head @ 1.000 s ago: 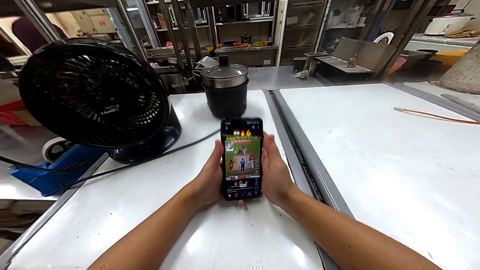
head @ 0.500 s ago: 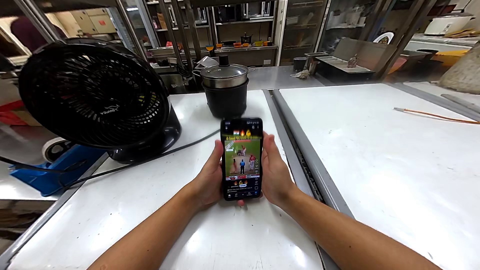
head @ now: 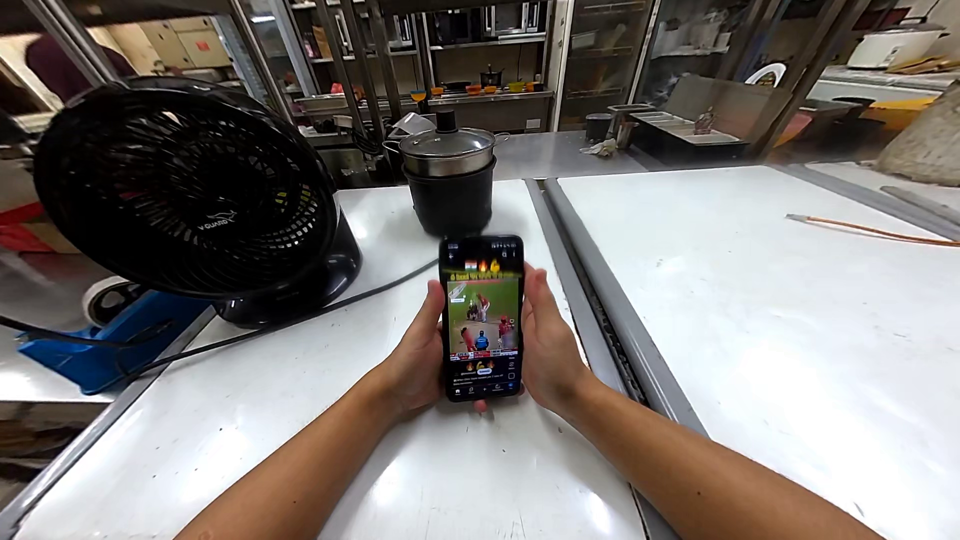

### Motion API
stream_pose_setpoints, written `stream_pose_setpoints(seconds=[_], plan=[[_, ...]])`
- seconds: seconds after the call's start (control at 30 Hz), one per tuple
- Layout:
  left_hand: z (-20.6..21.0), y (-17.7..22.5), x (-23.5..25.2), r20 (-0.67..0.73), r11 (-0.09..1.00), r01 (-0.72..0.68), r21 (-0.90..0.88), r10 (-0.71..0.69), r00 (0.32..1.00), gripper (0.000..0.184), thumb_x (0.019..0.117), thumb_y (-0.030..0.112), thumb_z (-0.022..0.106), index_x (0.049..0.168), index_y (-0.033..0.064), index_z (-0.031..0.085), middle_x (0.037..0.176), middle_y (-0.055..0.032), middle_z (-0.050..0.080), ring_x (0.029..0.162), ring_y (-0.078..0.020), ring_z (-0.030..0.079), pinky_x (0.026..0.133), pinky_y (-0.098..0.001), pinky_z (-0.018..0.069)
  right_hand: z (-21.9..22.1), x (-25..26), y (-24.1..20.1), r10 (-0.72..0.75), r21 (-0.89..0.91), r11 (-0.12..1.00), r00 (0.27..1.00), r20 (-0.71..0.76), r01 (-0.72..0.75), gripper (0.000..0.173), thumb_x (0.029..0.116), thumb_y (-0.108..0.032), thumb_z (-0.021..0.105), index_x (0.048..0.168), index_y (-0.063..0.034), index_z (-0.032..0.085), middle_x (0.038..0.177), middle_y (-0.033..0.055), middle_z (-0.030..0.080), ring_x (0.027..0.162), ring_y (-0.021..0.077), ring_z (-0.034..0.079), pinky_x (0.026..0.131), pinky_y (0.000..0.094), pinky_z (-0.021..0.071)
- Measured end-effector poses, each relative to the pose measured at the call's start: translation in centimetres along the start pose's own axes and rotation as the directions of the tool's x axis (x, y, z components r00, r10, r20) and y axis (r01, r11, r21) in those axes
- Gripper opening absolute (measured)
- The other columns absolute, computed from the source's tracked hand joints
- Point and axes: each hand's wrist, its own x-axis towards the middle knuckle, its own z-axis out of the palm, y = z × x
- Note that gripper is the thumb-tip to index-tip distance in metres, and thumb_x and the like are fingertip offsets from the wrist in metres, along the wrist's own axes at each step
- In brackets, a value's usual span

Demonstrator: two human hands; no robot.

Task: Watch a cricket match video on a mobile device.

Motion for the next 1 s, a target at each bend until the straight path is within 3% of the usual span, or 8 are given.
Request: stream_pose_setpoints(seconds=[0.13,0.3,0.37,0.47,0.7,0.87,1.0], plan=[[-0.01,-0.01,0.04,0.024,1.0,-0.019,0.013,0.019,1.0,0.085,0.0817,0.089,0.037,0.132,0.0262,0.062,0.117,-0.0087,0.072,0.099,-0.0237,0.073,0.07,-0.0415,0.063,0.01,-0.09,0.01,0.006,-0.008,1.0,1.0,-0.002,-0.006,0.068,0.0991,-0.074,0.017,0.15,-0.0353,0.04,0.129,-0.0046,0.064,0.111,0.0126,0.066,0.086,0.0392,0.0579],[-0.11,0.0,0.04,0.033,1.0,-0.008,0.009,0.008,0.999,0.087,0.0801,0.09,0.038,0.131,0.025,0.063,0.117,-0.0093,0.072,0.1,-0.0242,0.073,0.07,-0.0422,0.0629,-0.06,-0.11,0.04,0.009,-0.014,1.0,1.0,0.001,-0.009,0.068,0.0987,-0.075,0.017,0.15,-0.0371,0.04,0.132,-0.0048,0.063,0.113,0.0132,0.065,0.086,0.0406,0.0575],[-0.02,0.03,0.01,0.013,1.0,0.007,0.006,-0.007,1.0,0.088,0.0792,0.091,0.038,0.131,0.0246,0.063,0.116,-0.0098,0.072,0.099,-0.0249,0.073,0.068,-0.0424,0.063,-0.01,-0.01,0.08,0.005,-0.012,1.0,1.0,-0.004,-0.005,0.068,0.0992,-0.074,0.017,0.151,-0.0359,0.04,0.133,-0.0048,0.062,0.115,0.0122,0.063,0.089,0.0398,0.0565],[0.02,-0.01,0.01,0.016,1.0,-0.003,0.01,0.003,1.0,0.087,0.0805,0.091,0.035,0.131,0.0249,0.063,0.115,-0.0088,0.072,0.098,-0.0238,0.073,0.068,-0.0418,0.0629,0.05,0.45,0.19,-0.01,0.036,0.999,1.0,0.01,0.01,0.067,0.1033,-0.066,0.017,0.154,-0.0266,0.036,0.139,-0.001,0.057,0.126,0.0123,0.057,0.102,0.0395,0.0501],[-0.1,0.02,0.04,0.025,1.0,0.005,0.023,-0.006,1.0,0.088,0.0809,0.091,0.034,0.131,0.0252,0.063,0.116,-0.0089,0.072,0.098,-0.0241,0.073,0.068,-0.042,0.0629,0.07,0.51,0.2,-0.006,0.037,0.999,1.0,0.007,0.006,0.067,0.1035,-0.066,0.016,0.155,-0.0263,0.035,0.143,-0.0005,0.054,0.13,0.0127,0.053,0.105,0.0411,0.0476],[-0.4,-0.02,0.12,0.063,1.0,-0.001,0.024,-0.001,0.998,0.087,0.0816,0.09,0.034,0.132,0.0254,0.063,0.118,-0.0098,0.071,0.1,-0.0247,0.073,0.069,-0.0419,0.063,0.05,0.54,0.19,-0.013,0.053,0.999,1.0,0.017,0.012,0.066,0.1039,-0.065,0.015,0.153,-0.0262,0.036,0.135,0.0008,0.06,0.121,0.0132,0.06,0.098,0.0391,0.0532],[-0.33,-0.06,0.07,0.038,1.0,-0.004,0.016,0.003,0.999,0.087,0.0817,0.09,0.036,0.13,0.0236,0.064,0.116,-0.0103,0.072,0.099,-0.0248,0.073,0.069,-0.0419,0.063,0.07,0.51,0.18,-0.002,0.051,0.999,1.0,0.014,0.002,0.066,0.1035,-0.066,0.015,0.153,-0.0277,0.037,0.136,0.0001,0.06,0.122,0.014,0.06,0.098,0.0403,0.0532]])
